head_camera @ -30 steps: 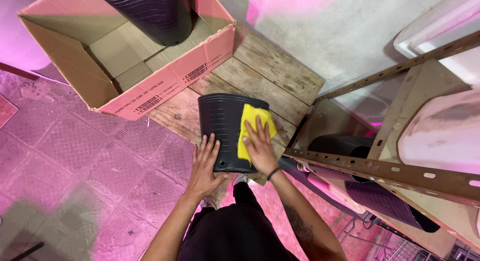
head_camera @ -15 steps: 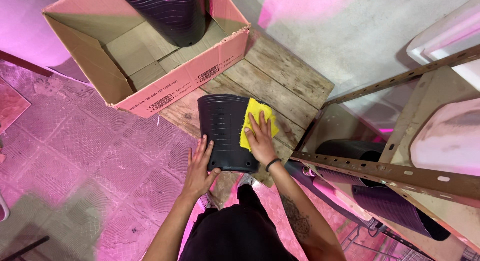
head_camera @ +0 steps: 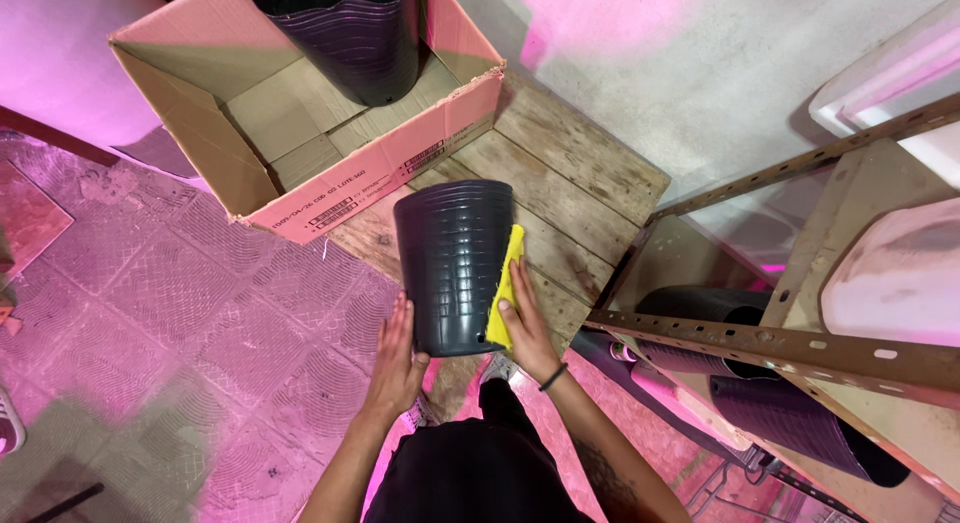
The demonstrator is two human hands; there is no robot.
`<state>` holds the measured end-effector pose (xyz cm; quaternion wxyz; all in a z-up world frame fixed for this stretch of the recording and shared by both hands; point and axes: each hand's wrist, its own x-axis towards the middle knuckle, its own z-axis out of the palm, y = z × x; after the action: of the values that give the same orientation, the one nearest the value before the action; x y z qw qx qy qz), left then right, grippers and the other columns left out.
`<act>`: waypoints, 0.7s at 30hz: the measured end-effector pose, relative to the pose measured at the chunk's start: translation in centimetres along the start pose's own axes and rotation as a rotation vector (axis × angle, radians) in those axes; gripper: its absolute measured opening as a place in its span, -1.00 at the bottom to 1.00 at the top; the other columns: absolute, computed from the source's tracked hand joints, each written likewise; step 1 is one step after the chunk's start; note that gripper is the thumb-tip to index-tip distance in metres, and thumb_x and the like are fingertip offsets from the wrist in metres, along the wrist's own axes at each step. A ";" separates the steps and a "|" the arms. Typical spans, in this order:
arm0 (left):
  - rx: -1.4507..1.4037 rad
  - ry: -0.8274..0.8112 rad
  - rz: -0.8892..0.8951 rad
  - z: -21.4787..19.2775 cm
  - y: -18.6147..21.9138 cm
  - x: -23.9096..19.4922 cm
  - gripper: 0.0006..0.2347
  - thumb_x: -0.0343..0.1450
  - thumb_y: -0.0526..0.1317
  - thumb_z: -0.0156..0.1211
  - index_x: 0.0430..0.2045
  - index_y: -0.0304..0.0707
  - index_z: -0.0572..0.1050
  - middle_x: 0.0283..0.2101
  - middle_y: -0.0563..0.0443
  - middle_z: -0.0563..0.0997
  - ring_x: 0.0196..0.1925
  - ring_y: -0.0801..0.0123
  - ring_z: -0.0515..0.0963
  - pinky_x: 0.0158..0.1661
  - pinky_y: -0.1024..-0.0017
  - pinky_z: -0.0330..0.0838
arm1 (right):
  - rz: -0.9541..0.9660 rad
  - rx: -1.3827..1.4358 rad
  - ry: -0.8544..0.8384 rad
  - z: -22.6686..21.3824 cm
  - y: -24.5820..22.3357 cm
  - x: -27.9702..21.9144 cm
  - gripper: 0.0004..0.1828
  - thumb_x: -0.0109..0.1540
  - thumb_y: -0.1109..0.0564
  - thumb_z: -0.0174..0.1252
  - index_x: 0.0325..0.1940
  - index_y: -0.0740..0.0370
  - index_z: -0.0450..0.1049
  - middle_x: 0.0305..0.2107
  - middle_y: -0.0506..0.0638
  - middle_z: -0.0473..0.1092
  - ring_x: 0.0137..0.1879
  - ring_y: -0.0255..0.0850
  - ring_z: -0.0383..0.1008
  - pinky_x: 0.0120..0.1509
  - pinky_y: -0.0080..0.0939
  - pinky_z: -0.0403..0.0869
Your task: The person cleans a black plastic garden pot using a yellow cloth, wiping the exterior and interior surfaces before placing it on a shelf.
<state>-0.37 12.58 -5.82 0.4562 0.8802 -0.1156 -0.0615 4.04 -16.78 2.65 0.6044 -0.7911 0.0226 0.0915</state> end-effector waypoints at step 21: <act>0.071 -0.110 0.320 6.4 10.6 4.2 -0.23 0.65 0.26 -0.07 0.84 -0.06 0.18 0.93 -0.28 0.03 0.94 -0.40 -0.16 0.74 -0.39 -0.28 | -0.189 -0.761 0.101 -0.9 1.6 -9.5 -0.26 0.61 -0.21 0.15 0.90 -0.09 0.32 0.91 0.31 -0.13 0.92 0.67 -0.36 0.86 0.65 -0.03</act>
<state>0.70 0.54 -0.92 0.4219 0.8614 -0.2811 -0.0321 -5.45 -18.79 2.95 0.2718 -0.9607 -0.0561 -0.0015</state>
